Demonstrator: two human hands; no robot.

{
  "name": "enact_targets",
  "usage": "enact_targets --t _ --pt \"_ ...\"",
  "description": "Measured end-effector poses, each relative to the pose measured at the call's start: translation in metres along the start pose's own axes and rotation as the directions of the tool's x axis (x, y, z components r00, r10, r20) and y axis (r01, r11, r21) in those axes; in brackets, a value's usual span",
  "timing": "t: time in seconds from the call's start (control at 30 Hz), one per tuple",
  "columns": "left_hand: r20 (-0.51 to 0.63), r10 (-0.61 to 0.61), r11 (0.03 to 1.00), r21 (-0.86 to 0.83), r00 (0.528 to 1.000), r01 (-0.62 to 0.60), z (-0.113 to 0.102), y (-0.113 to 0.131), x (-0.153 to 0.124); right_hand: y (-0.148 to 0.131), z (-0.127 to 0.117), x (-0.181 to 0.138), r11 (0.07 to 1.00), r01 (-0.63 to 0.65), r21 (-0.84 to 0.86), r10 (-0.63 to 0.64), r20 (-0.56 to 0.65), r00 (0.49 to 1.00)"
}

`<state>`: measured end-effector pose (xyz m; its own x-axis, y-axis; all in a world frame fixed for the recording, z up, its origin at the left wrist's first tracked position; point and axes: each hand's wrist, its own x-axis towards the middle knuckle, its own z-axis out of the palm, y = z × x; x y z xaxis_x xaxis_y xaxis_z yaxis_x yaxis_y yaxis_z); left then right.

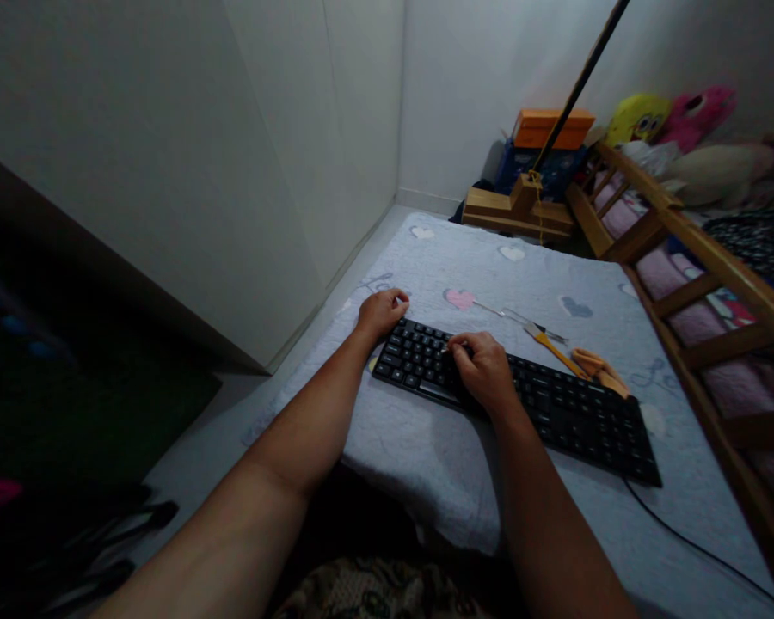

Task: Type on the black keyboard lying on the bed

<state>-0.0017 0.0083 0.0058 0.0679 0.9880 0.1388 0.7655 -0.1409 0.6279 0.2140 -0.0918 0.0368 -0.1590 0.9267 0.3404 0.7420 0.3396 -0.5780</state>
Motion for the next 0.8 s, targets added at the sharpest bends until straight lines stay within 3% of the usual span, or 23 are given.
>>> enact_targets --t 0.8 --pt "-0.002 0.0 1.0 0.003 1.0 0.0 0.0004 0.0002 0.0004 -0.0036 0.0055 -0.0008 0.999 0.039 0.01 -0.039 0.025 0.999"
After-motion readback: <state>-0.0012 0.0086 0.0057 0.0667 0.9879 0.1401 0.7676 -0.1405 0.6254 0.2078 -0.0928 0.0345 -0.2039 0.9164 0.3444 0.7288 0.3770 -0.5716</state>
